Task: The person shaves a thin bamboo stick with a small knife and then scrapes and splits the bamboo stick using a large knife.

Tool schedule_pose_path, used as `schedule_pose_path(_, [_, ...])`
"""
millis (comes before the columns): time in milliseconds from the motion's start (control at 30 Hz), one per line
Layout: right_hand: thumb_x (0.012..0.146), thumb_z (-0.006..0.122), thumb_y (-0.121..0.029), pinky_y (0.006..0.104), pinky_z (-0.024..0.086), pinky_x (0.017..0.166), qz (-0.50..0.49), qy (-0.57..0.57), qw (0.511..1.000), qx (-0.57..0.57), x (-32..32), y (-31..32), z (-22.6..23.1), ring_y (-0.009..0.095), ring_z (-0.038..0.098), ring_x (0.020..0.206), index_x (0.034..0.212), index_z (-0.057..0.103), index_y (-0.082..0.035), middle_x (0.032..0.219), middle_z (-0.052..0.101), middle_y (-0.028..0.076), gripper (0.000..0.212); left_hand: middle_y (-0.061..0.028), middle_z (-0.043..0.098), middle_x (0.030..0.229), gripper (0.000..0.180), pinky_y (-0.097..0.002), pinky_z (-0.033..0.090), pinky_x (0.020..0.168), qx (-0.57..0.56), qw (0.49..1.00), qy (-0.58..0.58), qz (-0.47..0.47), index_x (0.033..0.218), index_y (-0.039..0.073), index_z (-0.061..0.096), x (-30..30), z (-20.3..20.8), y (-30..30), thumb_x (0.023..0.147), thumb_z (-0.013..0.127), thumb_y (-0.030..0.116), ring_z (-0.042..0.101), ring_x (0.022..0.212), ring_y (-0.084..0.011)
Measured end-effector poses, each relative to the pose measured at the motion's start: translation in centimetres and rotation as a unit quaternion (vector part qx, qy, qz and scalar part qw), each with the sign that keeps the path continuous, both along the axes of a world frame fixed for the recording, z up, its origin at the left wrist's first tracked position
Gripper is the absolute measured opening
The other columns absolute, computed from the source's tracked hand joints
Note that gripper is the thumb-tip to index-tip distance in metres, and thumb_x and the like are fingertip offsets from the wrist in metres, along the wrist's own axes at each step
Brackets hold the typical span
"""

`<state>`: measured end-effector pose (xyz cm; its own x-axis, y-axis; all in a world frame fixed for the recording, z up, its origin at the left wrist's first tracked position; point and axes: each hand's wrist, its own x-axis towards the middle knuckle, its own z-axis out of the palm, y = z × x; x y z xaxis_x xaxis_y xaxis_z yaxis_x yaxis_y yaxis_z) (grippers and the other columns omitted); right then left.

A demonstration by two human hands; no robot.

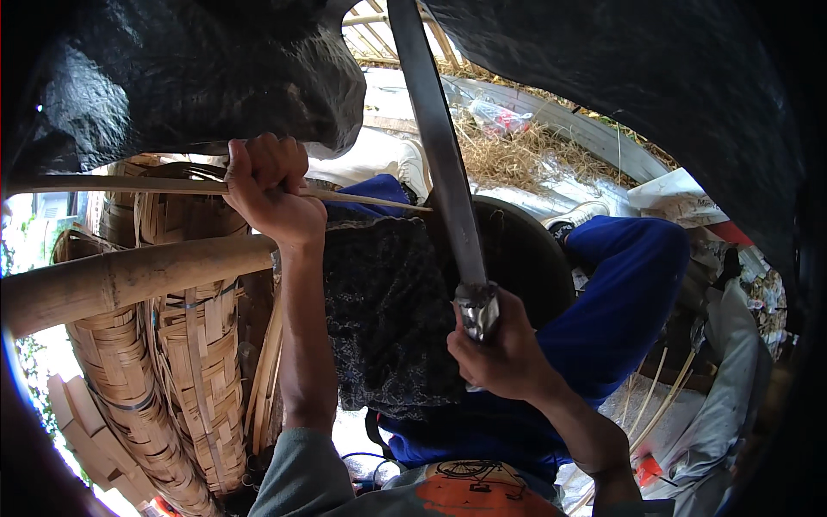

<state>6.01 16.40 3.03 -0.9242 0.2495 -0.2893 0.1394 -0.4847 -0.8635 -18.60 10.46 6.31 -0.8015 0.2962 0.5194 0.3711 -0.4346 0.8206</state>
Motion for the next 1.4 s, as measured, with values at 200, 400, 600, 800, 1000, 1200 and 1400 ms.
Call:
schedule_pose_path(200, [0.081,0.052,0.002,0.0266,0.037,0.035,0.133,-0.196,0.958,-0.163,-1.1,-2.7,-4.4,0.009,0.047,0.039,0.095,0.047,0.002,0.055,0.044,0.0,0.015,0.0018,0.017,0.052,0.045,-0.0277,0.013,0.043,-0.049,0.998,0.031,0.016,0.058,0.013,0.02,0.4,0.1,0.2,0.099,0.035,0.024,0.013,0.045,-0.0084])
schedule_pose_path(400, [0.079,0.05,0.006,0.0244,0.037,0.033,0.08,-0.128,0.987,-0.062,-1.5,1.8,-0.8,0.008,0.047,0.036,0.08,0.043,-0.004,0.05,0.045,0.001,0.012,0.0021,0.016,0.054,0.043,-0.0277,0.013,0.044,-0.002,1.0,-0.019,0.005,0.059,0.013,0.019,-0.9,-0.3,-1.5,0.097,0.037,0.025,0.013,0.047,-0.0087])
schedule_pose_path(600, [0.079,0.055,0.002,0.0237,0.038,0.034,0.003,-0.052,0.998,0.041,-0.4,2.7,-2.0,0.008,0.051,0.039,0.095,0.049,0.001,0.052,0.049,0.001,0.017,0.003,0.018,0.055,0.043,-0.027,0.013,0.044,-0.056,0.998,-0.018,-0.031,0.06,0.013,0.02,-0.7,-0.6,0.0,0.097,0.037,0.025,0.014,0.047,-0.0074])
schedule_pose_path(800, [0.079,0.05,0.007,0.0226,0.037,0.032,-0.002,-0.146,0.989,-0.006,1.2,3.2,-2.8,0.008,0.047,0.036,0.079,0.042,-0.003,0.05,0.044,0.001,0.013,0.0018,0.019,0.051,0.047,-0.0294,0.014,0.046,-0.103,0.992,-0.063,-0.025,0.057,0.013,0.021,0.2,-3.0,1.1,0.099,0.033,0.027,0.015,0.047,-0.0087])
schedule_pose_path(1000, [0.077,0.05,0.007,0.0228,0.037,0.032,-0.007,-0.137,0.991,0.001,1.5,4.1,-3.6,0.009,0.048,0.036,0.078,0.042,-0.003,0.05,0.045,0.002,0.013,0.0021,0.017,0.05,0.048,-0.0294,0.014,0.046,-0.1,0.992,-0.072,-0.035,0.056,0.013,0.019,0.5,-3.0,3.1,0.1,0.033,0.026,0.013,0.047,-0.0091])
schedule_pose_path(1200, [0.078,0.058,0.001,0.0214,0.041,0.04,0.013,-0.145,0.989,0.019,0.2,5.0,-3.2,0.007,0.052,0.045,0.088,0.05,0.0,0.055,0.049,0.001,0.013,0.0022,0.017,0.05,0.046,-0.0291,0.013,0.046,-0.106,0.992,-0.055,-0.043,0.058,0.013,0.019,0.2,-3.3,3.3,0.1,0.033,0.026,0.012,0.047,-0.0088])
schedule_pose_path(1400, [0.076,0.059,-0.003,0.0264,0.041,0.052,-0.012,-0.056,0.994,0.095,-1.8,3.5,-3.7,0.008,0.049,0.057,0.089,0.052,-0.002,0.066,0.05,0.001,0.014,0.0019,0.016,0.051,0.045,-0.0291,0.014,0.044,-0.048,0.998,-0.034,0.021,0.059,0.013,0.019,-0.3,-3.9,3.9,0.1,0.033,0.024,0.012,0.047,-0.0084])
